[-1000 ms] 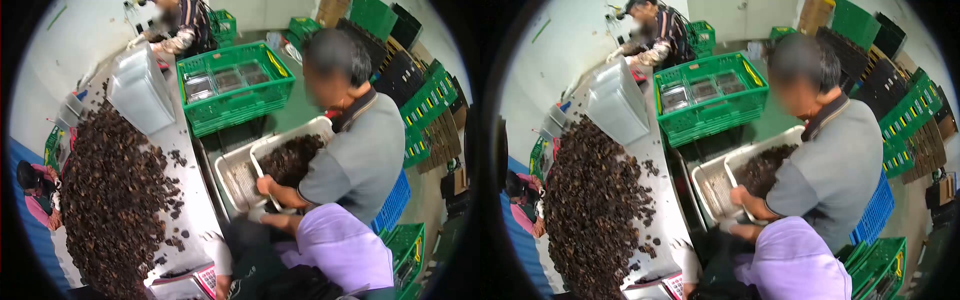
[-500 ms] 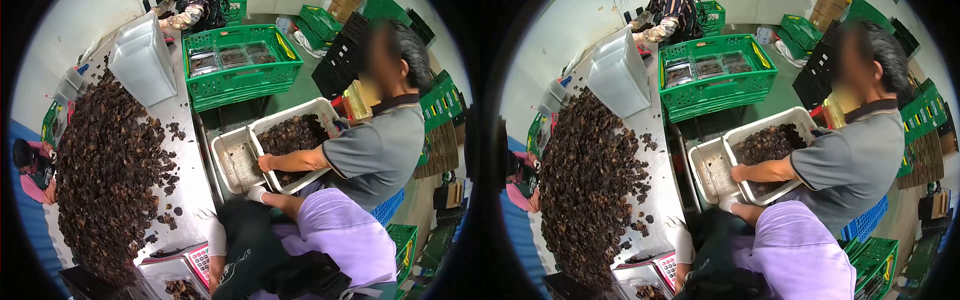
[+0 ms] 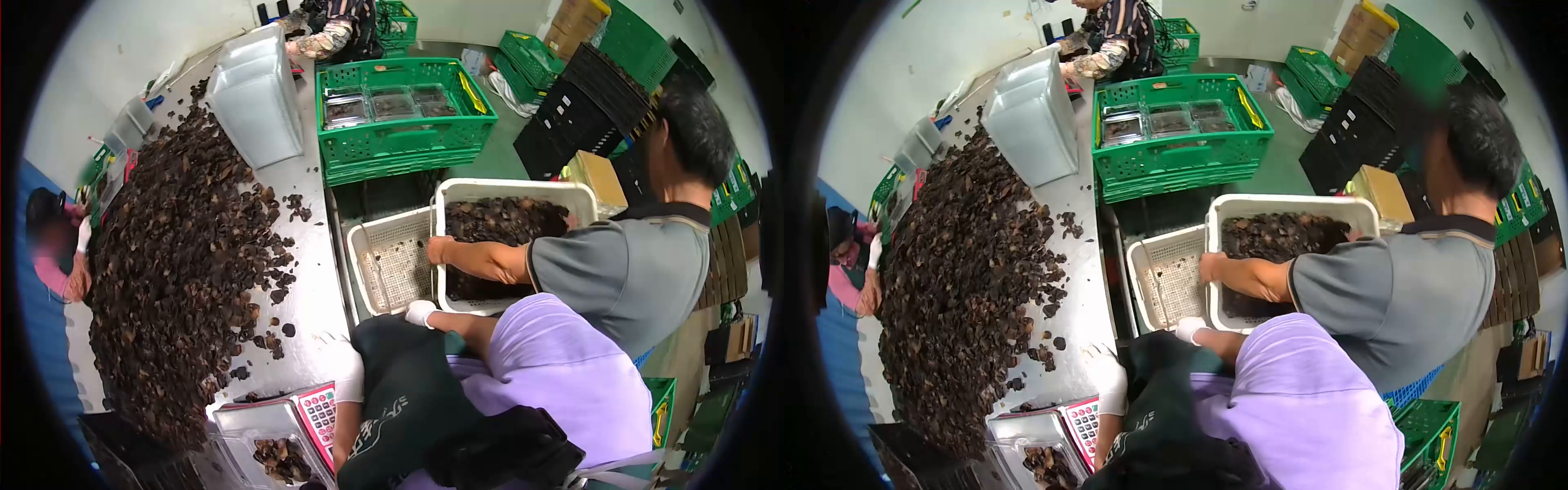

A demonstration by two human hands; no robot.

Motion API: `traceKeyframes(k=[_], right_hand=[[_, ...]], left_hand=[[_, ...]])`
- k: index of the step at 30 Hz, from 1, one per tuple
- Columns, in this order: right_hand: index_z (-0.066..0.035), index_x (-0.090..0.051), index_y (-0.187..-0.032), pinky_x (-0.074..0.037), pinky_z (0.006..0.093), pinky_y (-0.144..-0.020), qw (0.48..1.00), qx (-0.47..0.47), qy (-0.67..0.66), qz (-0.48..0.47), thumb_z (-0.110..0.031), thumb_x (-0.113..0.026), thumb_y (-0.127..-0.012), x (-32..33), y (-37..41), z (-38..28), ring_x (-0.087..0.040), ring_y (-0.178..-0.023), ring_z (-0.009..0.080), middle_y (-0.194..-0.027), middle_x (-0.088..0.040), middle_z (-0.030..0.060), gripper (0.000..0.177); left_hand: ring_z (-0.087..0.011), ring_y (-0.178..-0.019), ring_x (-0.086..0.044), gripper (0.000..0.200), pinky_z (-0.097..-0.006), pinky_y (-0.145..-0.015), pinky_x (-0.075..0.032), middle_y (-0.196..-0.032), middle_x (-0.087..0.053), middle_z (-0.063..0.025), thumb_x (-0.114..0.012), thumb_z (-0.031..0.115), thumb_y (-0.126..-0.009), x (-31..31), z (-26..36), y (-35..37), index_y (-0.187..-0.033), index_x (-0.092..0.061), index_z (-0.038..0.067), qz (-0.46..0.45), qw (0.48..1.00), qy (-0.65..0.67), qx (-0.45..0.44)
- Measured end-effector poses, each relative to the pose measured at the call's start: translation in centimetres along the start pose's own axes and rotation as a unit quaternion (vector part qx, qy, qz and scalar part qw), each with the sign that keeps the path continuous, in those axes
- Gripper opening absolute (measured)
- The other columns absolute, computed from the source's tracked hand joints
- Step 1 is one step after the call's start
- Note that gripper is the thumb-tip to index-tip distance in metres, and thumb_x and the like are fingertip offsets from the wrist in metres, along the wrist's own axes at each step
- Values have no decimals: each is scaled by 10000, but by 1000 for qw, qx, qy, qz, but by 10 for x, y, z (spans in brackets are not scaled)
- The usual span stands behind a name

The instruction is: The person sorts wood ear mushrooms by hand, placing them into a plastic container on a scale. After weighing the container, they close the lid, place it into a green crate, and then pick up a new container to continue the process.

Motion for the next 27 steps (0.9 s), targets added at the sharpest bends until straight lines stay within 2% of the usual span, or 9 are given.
traceKeyframes(k=[4,6,8,13,15,17,20,22,27], right_hand=[[-67,-695,-1004,-485,418,-829,1000,-7,5,30,-425,-483,-835,18,4,1,-641,-962,344,-998,-667,192,449],[-133,-688,-1043,-454,430,-883,998,-17,-52,23,-423,-462,-841,30,26,-5,-605,-1029,348,-1066,-652,171,420],[-96,-684,-1039,-457,423,-880,999,22,18,31,-403,-476,-830,16,5,1,-597,-1043,345,-1084,-645,177,426],[-58,-707,-934,-479,435,-831,998,36,34,34,-349,-491,-844,14,-2,-6,-623,-950,371,-979,-663,201,373],[-49,-657,-779,-480,471,-747,965,159,23,208,-251,-505,-852,52,22,-45,-615,-802,387,-820,-654,180,263],[-60,-621,-883,-480,429,-714,873,365,76,314,-116,-547,-817,82,54,-100,-592,-821,322,-847,-616,139,113],[-72,-620,-946,-471,407,-724,833,456,59,307,-121,-568,-806,117,93,-180,-570,-817,312,-859,-603,106,157],[-59,-589,-1000,-465,411,-720,782,550,39,289,-146,-581,-816,119,104,-222,-568,-835,320,-873,-570,113,204],[-35,-542,-1116,-480,402,-801,834,528,57,148,-223,-611,-815,79,72,-300,-586,-910,321,-998,-547,152,362]], left_hand=[[-371,-1186,-439,480,-414,-1053,-314,-1201,-503,-235,-489,99,-797,11,-6,1,-1244,-456,-72,81,994,71,33],[-381,-1232,-414,488,-415,-1057,-313,-1256,-484,-247,-481,96,-810,15,-2,6,-1263,-447,-80,7,997,73,8],[-389,-1282,-376,498,-418,-1055,-318,-1317,-452,-255,-474,99,-824,3,0,3,-1287,-432,-81,62,996,62,25],[-382,-1307,-361,477,-410,-1011,-363,-1327,-459,-241,-485,138,-836,21,0,3,-1267,-456,-64,-43,994,91,34],[-376,-1302,-367,430,-414,-974,-383,-1296,-497,-219,-488,174,-853,11,0,5,-1219,-493,-51,-61,994,90,21],[-376,-1303,-367,439,-416,-972,-381,-1295,-497,-217,-484,188,-860,5,-2,3,-1230,-489,-50,-68,985,153,34],[-378,-1309,-359,489,-426,-965,-380,-1318,-478,-224,-479,249,-876,14,-6,5,-1266,-476,-44,-97,987,125,8],[-379,-1321,-348,497,-425,-955,-388,-1356,-445,-234,-469,233,-866,13,-9,3,-1285,-474,-34,5,979,199,39],[-387,-1351,-293,533,-452,-944,-379,-1411,-387,-235,-453,165,-843,6,-5,0,-1319,-419,-70,-27,986,155,47]])
Point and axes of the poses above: each hand's wrist, its own y-axis away from the middle knuckle, its own x-axis out of the back of the hand, z = x × y, the point moved 8 cm from there along -y, towards the middle knuckle
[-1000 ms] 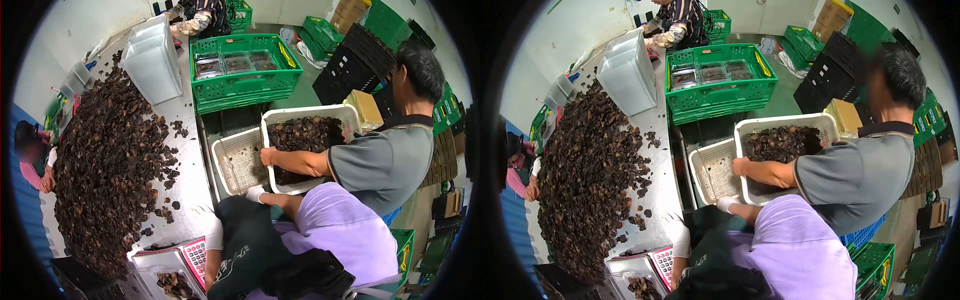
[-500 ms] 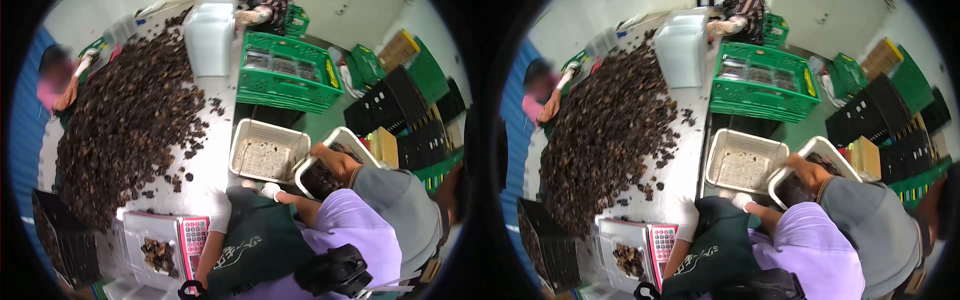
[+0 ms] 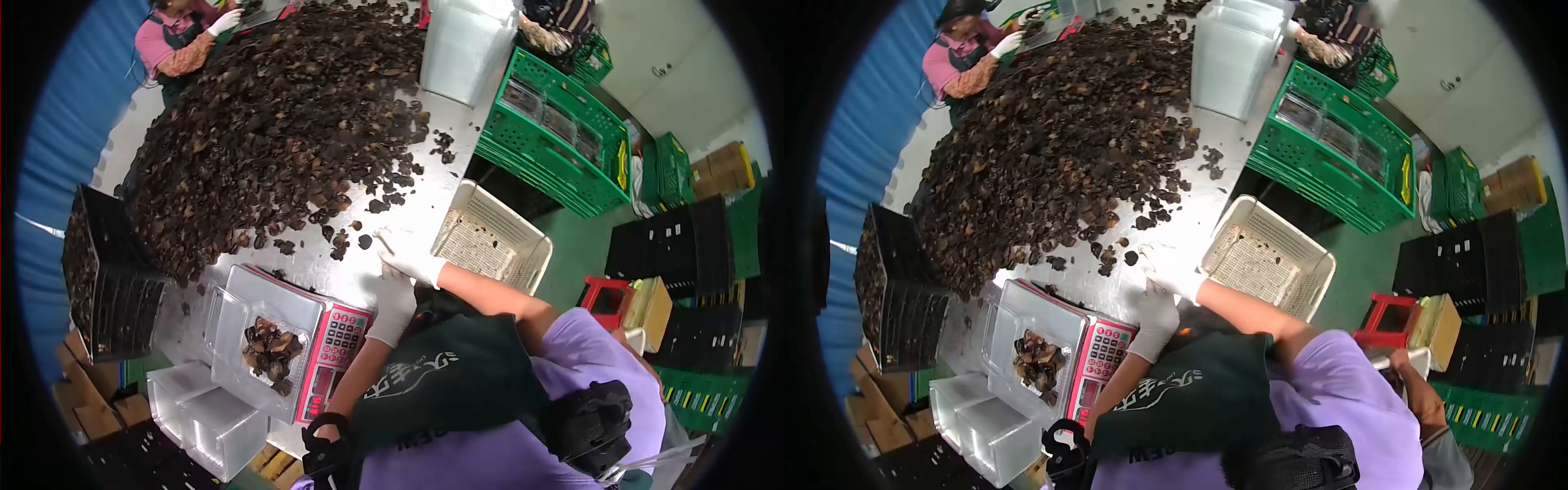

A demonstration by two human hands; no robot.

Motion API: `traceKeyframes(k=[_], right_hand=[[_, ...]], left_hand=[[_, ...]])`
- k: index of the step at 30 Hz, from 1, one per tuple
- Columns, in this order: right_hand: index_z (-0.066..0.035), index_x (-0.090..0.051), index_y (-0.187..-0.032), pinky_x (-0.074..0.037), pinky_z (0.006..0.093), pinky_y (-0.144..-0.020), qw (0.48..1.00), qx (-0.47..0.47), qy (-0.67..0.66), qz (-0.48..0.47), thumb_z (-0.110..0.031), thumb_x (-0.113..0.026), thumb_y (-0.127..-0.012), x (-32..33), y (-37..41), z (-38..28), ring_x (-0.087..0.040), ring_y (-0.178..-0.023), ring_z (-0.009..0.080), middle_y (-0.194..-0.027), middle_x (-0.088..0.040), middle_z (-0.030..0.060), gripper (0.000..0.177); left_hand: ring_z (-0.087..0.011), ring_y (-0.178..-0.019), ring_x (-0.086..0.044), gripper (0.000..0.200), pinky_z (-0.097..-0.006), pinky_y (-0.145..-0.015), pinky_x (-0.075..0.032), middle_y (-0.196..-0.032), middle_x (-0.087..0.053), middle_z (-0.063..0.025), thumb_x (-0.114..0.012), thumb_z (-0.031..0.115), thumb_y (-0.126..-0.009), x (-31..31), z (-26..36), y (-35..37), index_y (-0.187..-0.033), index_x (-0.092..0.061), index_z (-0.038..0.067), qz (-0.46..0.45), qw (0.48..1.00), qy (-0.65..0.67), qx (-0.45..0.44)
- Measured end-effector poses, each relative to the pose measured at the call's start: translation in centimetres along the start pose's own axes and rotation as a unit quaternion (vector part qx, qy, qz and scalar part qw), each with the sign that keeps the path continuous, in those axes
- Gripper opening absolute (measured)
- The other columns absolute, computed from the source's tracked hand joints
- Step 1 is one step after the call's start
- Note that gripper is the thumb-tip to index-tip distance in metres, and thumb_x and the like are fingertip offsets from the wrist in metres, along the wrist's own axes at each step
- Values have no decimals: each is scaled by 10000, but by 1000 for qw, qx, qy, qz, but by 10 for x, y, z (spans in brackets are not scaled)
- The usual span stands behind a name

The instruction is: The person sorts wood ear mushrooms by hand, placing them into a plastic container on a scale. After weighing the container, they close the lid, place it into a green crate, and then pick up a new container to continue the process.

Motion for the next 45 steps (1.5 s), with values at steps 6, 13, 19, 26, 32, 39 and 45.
traceKeyframes(k=[6,13,19,26,32,39,45], right_hand=[[-9,-493,-1177,-474,423,-840,983,-128,-6,-130,-317,-591,-851,-16,-32,-2,-589,-963,339,-1040,-539,214,459],[-29,-571,-987,-488,348,-693,1000,-13,-20,17,-244,-575,-859,-20,-33,38,-612,-772,227,-822,-599,103,250],[-83,-586,-989,-438,214,-589,825,-261,-499,-54,-74,-613,-834,-26,-3,89,-551,-692,74,-735,-557,-28,158],[7,-478,-1252,-521,275,-697,543,-229,-800,-113,-8,-475,-845,-5,-12,80,-630,-897,247,-1107,-580,158,407],[-24,-625,-946,-434,221,-608,676,-271,-672,-137,-101,-516,-915,17,-59,87,-538,-706,86,-809,-598,14,137],[-54,-624,-1075,-448,247,-584,968,-58,-243,-41,-119,-591,-841,29,-167,79,-567,-677,62,-708,-578,17,244],[-79,-602,-1013,-499,420,-708,993,90,-18,-77,-205,-605,-779,-22,-195,36,-642,-802,321,-875,-662,129,266]], left_hand=[[-410,-1308,-354,576,-460,-945,-395,-1401,-380,-276,-470,166,-822,20,5,8,-1327,-399,-100,40,999,7,-12],[-407,-1245,-429,535,-433,-924,-421,-1385,-413,-250,-504,134,-798,23,-10,5,-1283,-457,-87,121,990,66,-18],[-326,-998,-590,240,-421,-792,-480,-1044,-627,-182,-586,226,-800,52,-43,-10,-962,-652,61,27,948,317,22],[-320,-803,-610,142,-402,-741,-492,-830,-623,-135,-627,164,-791,120,-141,-62,-900,-655,77,344,903,206,157],[-327,-789,-625,277,-414,-694,-492,-811,-622,-162,-731,272,-715,90,-165,-106,-803,-589,51,237,927,131,261],[-311,-802,-655,280,-423,-706,-507,-862,-668,-148,-671,320,-766,76,-140,-77,-955,-646,113,155,934,195,255],[-284,-647,-617,276,-395,-634,-480,-694,-626,-111,-655,288,-817,108,-169,-71,-1013,-655,94,233,855,316,338]])
Point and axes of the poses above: each hand's wrist, its own y-axis away from the middle knuckle, its own x-axis out of the back of the hand, z = x × y, the point moved 8 cm from there along -y, towards the middle knuckle
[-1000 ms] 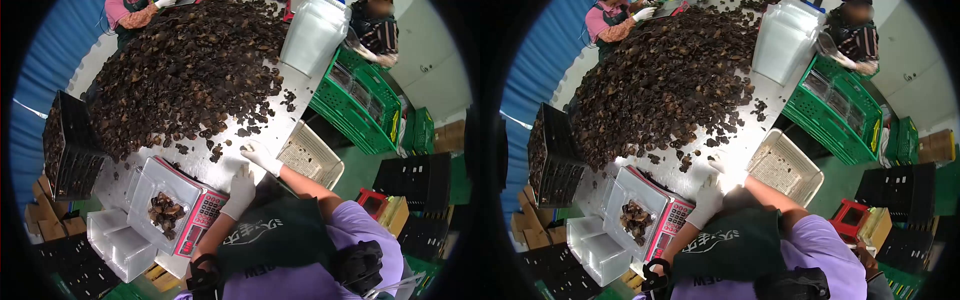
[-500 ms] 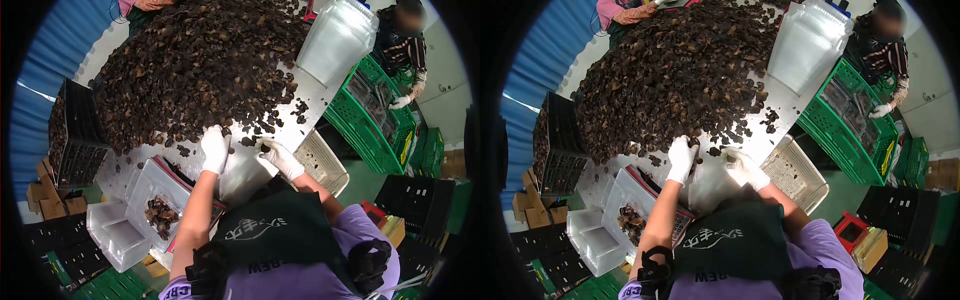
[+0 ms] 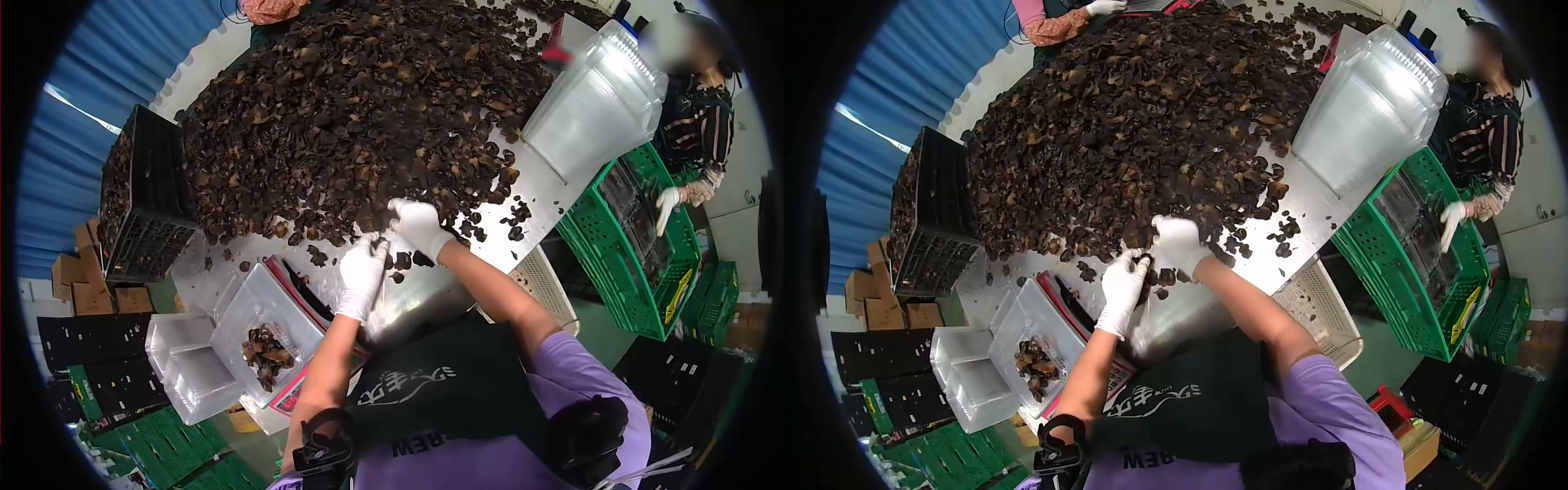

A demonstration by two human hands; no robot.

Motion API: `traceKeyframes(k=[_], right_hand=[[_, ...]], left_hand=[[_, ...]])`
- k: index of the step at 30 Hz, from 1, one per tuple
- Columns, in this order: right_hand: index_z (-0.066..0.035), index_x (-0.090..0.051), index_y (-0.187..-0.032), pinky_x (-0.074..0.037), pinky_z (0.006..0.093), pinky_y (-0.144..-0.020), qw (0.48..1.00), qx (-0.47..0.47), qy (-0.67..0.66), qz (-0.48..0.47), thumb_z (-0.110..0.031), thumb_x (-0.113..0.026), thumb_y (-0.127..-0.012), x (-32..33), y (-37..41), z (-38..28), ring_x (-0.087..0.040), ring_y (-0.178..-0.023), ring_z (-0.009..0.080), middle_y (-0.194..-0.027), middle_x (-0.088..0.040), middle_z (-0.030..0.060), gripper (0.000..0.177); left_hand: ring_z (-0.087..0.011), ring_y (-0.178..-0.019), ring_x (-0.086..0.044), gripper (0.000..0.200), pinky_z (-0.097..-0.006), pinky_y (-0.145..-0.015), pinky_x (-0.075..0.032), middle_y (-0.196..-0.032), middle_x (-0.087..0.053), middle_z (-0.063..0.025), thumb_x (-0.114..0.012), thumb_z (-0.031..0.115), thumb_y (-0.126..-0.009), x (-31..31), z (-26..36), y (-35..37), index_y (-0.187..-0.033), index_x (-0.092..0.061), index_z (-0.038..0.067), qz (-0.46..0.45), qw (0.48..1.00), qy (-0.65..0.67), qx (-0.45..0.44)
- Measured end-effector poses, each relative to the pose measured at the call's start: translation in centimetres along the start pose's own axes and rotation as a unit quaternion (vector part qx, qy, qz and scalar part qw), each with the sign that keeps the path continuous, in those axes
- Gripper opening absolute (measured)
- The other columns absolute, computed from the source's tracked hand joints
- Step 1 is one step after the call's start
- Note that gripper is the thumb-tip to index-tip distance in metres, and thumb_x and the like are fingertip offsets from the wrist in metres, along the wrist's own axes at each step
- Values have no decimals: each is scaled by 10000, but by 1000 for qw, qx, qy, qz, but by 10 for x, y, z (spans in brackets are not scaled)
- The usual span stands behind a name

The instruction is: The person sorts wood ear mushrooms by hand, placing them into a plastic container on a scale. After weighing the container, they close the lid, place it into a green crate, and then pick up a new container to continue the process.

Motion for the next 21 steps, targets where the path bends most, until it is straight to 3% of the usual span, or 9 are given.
traceKeyframes(k=[2,4,6,8,10,14,17,19,21], right_hand=[[-81,-630,-884,-497,428,-683,998,8,-57,-3,-193,-607,-778,10,22,-24,-641,-732,325,-782,-649,125,155],[-106,-653,-896,-499,412,-683,992,-29,-26,-119,-213,-609,-785,-12,43,-20,-643,-751,309,-814,-654,116,161],[-135,-668,-934,-499,395,-691,988,-25,-119,-91,-243,-611,-791,-5,61,-24,-642,-768,291,-843,-655,99,189],[-141,-670,-949,-497,381,-699,983,-36,-134,-122,-247,-619,-787,1,58,-21,-640,-791,273,-858,-656,85,200],[-144,-669,-935,-495,366,-699,964,-72,-254,6,-244,-629,-782,31,38,-7,-640,-799,261,-863,-654,78,186],[-122,-658,-973,-492,367,-706,990,-37,-68,119,-222,-648,-772,70,-21,12,-616,-810,255,-864,-603,81,224],[-111,-620,-1009,-474,397,-769,996,-45,73,17,-209,-670,-754,46,-52,27,-565,-941,267,-979,-560,95,278],[-107,-633,-953,-476,397,-741,994,-29,106,0,-201,-664,-752,33,-55,30,-576,-897,271,-929,-566,95,223],[-108,-619,-796,-469,408,-687,989,44,-5,138,-169,-648,-738,44,-35,16,-579,-801,284,-821,-560,86,89]], left_hand=[[-252,-761,-618,249,-359,-694,-483,-820,-631,-98,-646,169,-817,7,6,-19,-1049,-641,79,77,994,-27,-79],[-262,-817,-617,270,-352,-722,-485,-887,-630,-102,-648,139,-806,14,10,-38,-1070,-634,84,116,987,-36,-105],[-278,-835,-617,281,-361,-730,-487,-903,-627,-112,-680,146,-774,14,16,-54,-1046,-644,83,164,973,-54,-151],[-285,-897,-606,273,-383,-780,-491,-928,-619,-99,-687,196,-765,-11,8,-71,-1013,-638,93,37,990,-74,-115],[-287,-839,-610,188,-393,-748,-496,-862,-619,-101,-678,212,-764,-18,13,-67,-878,-650,65,7,982,-121,-142],[-293,-726,-626,121,-394,-669,-501,-773,-619,-124,-667,191,-748,-33,3,-50,-738,-664,70,11,973,-174,-148],[-273,-776,-628,148,-351,-724,-485,-806,-648,-118,-707,189,-731,-17,13,-39,-807,-696,63,-122,988,-2,-98],[-251,-779,-628,151,-337,-720,-480,-820,-653,-134,-686,176,-788,-1,4,-53,-834,-690,33,-46,992,97,-61],[-258,-778,-628,151,-340,-713,-481,-820,-650,-139,-658,172,-824,18,2,-73,-846,-685,26,69,992,67,-85]])
Point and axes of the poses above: each hand's wrist, its own y-axis away from the middle knuckle, its own x-axis out of the back of the hand, z = x × y, the point moved 8 cm from there along -y, towards the middle knuckle
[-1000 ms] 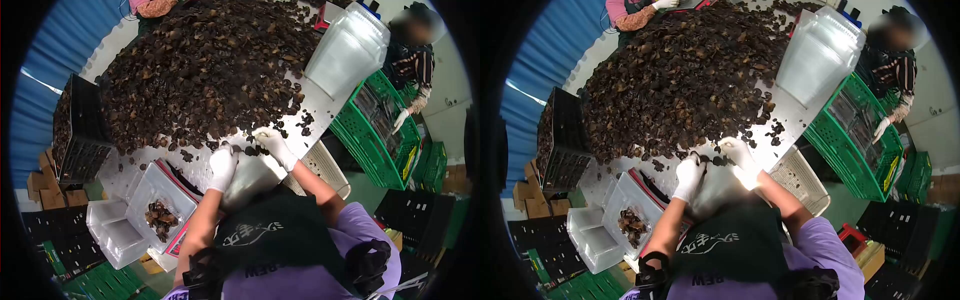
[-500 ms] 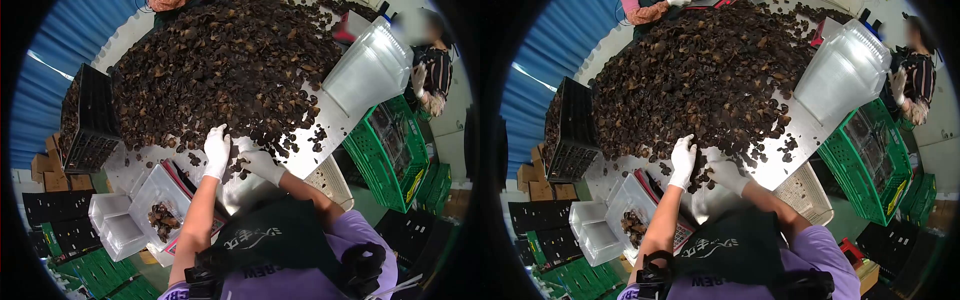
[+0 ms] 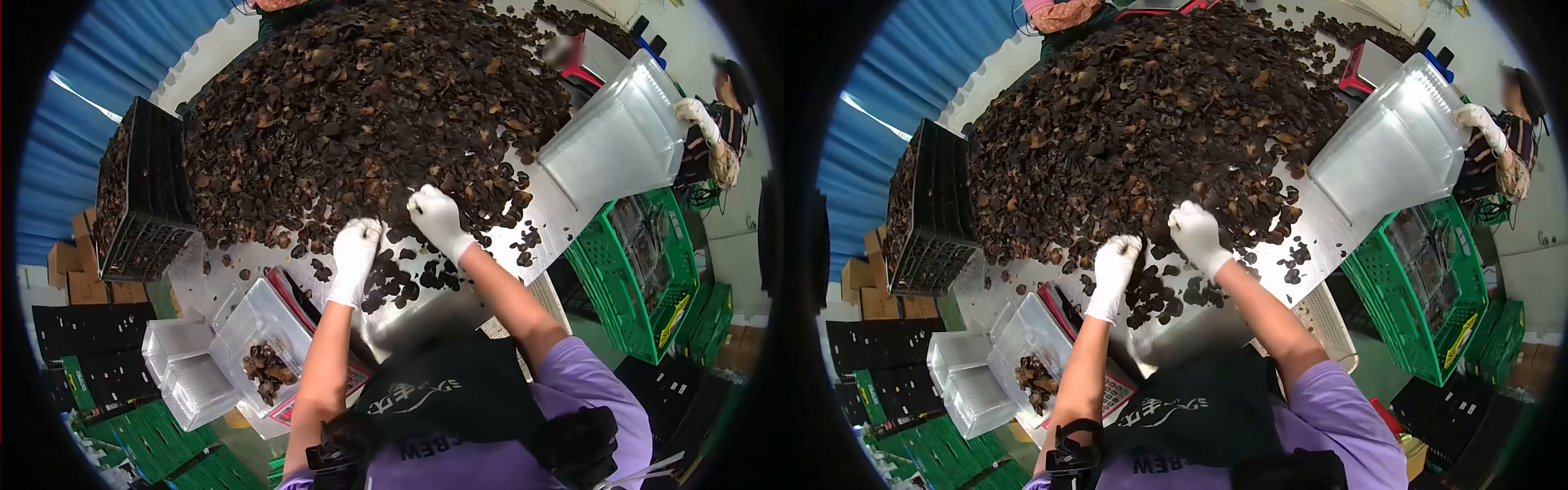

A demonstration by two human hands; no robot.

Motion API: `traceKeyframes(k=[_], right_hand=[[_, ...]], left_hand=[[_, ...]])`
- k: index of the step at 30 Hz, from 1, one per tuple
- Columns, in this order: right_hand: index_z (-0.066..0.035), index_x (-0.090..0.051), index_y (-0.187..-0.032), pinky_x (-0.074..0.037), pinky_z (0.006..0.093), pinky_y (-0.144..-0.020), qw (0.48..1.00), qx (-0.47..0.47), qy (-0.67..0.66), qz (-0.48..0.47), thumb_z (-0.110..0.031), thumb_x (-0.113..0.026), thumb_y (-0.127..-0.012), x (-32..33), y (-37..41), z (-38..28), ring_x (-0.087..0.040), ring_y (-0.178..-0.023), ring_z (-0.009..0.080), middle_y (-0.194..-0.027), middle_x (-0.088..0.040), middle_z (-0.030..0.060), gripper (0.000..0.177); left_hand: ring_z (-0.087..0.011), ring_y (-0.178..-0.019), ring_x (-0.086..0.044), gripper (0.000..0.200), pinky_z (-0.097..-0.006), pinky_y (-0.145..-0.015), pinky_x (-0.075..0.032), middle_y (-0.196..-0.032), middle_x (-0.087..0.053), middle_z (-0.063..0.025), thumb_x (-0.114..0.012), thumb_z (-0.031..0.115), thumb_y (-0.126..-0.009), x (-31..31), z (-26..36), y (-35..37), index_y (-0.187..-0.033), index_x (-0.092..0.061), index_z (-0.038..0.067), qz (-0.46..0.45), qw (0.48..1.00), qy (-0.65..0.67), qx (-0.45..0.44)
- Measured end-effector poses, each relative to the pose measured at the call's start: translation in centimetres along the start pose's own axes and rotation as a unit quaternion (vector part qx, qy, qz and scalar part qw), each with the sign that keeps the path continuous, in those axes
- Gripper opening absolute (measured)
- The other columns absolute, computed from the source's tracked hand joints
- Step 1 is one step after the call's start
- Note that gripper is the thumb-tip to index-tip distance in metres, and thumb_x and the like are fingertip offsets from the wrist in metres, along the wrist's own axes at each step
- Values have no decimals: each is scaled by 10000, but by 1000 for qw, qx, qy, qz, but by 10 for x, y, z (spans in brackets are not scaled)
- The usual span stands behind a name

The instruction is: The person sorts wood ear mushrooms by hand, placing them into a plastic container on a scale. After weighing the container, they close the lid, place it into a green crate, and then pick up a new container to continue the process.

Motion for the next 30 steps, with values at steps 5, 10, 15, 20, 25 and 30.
traceKeyframes(k=[5,10,15,20,25,30], right_hand=[[-110,-647,-844,-484,362,-621,991,-53,-76,-101,-110,-652,-748,1,58,-24,-615,-709,260,-794,-582,55,96],[-108,-661,-927,-495,371,-660,984,-135,-112,-15,-37,-582,-763,37,40,1,-619,-762,281,-842,-603,83,195],[-95,-669,-899,-500,338,-681,995,-79,-26,56,13,-572,-776,49,-13,29,-617,-786,282,-845,-594,96,190],[-113,-636,-813,-451,381,-690,980,-48,190,-32,-198,-716,-695,18,-48,28,-559,-827,274,-847,-554,89,166],[-106,-590,-732,-421,380,-625,981,23,190,-21,-176,-720,-643,16,-26,20,-528,-761,260,-785,-509,79,173],[-76,-542,-716,-461,349,-671,982,-117,-107,106,-59,-752,-669,66,-2,26,-586,-818,241,-829,-563,78,216]], left_hand=[[-290,-878,-624,190,-339,-775,-484,-922,-646,-131,-633,133,-824,-9,13,-61,-1000,-687,87,30,996,-60,-58],[-316,-777,-642,254,-396,-707,-494,-802,-669,-140,-755,298,-705,-53,-13,-93,-810,-683,79,-111,979,-169,-8],[-308,-785,-616,189,-371,-701,-472,-796,-629,-139,-719,221,-723,-31,-21,-76,-736,-642,49,-66,988,-141,0],[-248,-771,-621,115,-325,-699,-469,-789,-633,-116,-668,149,-771,-2,-31,-50,-762,-660,34,2,999,-8,47],[-272,-788,-638,167,-346,-723,-489,-836,-661,-122,-685,212,-776,-20,-11,-45,-818,-688,51,-70,997,-25,13],[-307,-775,-627,264,-382,-696,-484,-811,-644,-132,-724,317,-735,-41,-3,-58,-804,-662,70,-35,990,-129,53]])
Point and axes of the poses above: each hand's wrist, its own y-axis away from the middle knuckle, its own x-axis out of the back of the hand, z = x × y, the point moved 8 cm from there along -y, towards the middle knuckle
